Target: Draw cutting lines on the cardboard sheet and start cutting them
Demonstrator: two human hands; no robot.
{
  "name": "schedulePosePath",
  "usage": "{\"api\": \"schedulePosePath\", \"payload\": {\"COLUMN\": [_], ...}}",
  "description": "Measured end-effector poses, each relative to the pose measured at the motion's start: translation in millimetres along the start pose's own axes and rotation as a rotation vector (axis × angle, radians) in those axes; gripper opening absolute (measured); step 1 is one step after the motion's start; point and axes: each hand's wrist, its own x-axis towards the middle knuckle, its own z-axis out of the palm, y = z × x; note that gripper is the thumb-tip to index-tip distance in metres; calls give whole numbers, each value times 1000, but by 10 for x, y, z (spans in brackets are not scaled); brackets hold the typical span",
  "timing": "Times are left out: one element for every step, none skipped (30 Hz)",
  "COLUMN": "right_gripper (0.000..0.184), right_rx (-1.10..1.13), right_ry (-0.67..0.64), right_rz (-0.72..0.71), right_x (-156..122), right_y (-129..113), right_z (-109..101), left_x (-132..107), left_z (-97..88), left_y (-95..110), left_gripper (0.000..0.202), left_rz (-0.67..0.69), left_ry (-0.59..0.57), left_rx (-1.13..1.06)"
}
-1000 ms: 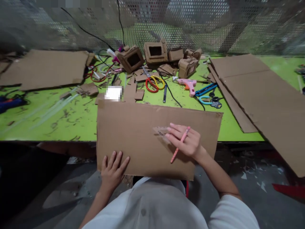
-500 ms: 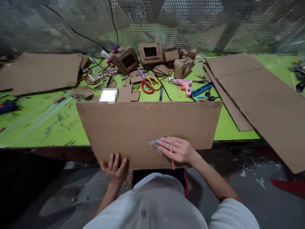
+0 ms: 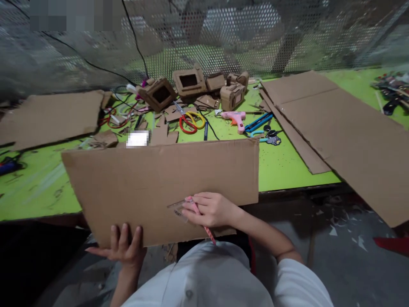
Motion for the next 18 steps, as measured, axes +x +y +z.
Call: {"api": "schedulePosePath", "payload": {"right_gripper": [15, 15, 16, 16, 16, 16, 17, 17, 18, 19, 21, 23, 24, 26, 28, 30, 32, 33], "right_rx": [5, 13, 27, 44, 62, 76, 81, 71, 49, 22, -6, -30, -46, -54, -57, -57, -55, -53], "right_ry": [0, 1, -2, -10, -21, -30, -33, -25, -6, 29, 75, 124, 171, 215, 245, 264, 269, 258], "right_rz": [-8, -21, -34, -43, -45, -40, -27, -10, 16, 55, 105, 155, 198, 231, 249, 253, 254, 263], "right_x": [38, 72, 103, 130, 152, 169, 180, 184, 180, 169, 151, 128, 103, 78, 55, 37, 25, 20], "right_y": [-12, -20, -25, -26, -23, -16, -5, 11, 29, 49, 68, 85, 99, 108, 113, 116, 117, 119], "right_z": [39, 76, 110, 140, 163, 178, 183, 177, 160, 135, 104, 71, 40, 14, -5, -17, -21, -20], "left_x": [-42, -71, -87, -89, -80, -63, -40, -14, 14, 41, 70, 102, 137, 178, 228, 287, 356, 438], "left_z": [-19, -37, -53, -66, -77, -87, -96, -105, -116, -129, -145, -164, -188, -216, -248, -281, -312, -340], "left_y": [-15, -13, 1, 22, 45, 65, 79, 87, 89, 85, 77, 68, 58, 49, 44, 44, 50, 66], "left_gripper": [82, 84, 86, 87, 90, 92, 94, 97, 98, 100, 100, 100, 100, 98, 95, 90, 85, 80], "left_rz": [-33, -63, -92, -121, -149, -170, -184, -193, -195, -190, -179, -170, -158, -145, -132, -117, -106, -102], "left_ry": [-14, -25, -36, -61, -99, -136, -171, -202, -220, -228, -230, -235, -240, -244, -245, -240, -226, -202], "left_rx": [-6, -9, -6, -13, -32, -59, -91, -122, -150, -169, -180, -196, -216, -238, -261, -287, -314, -341]}}
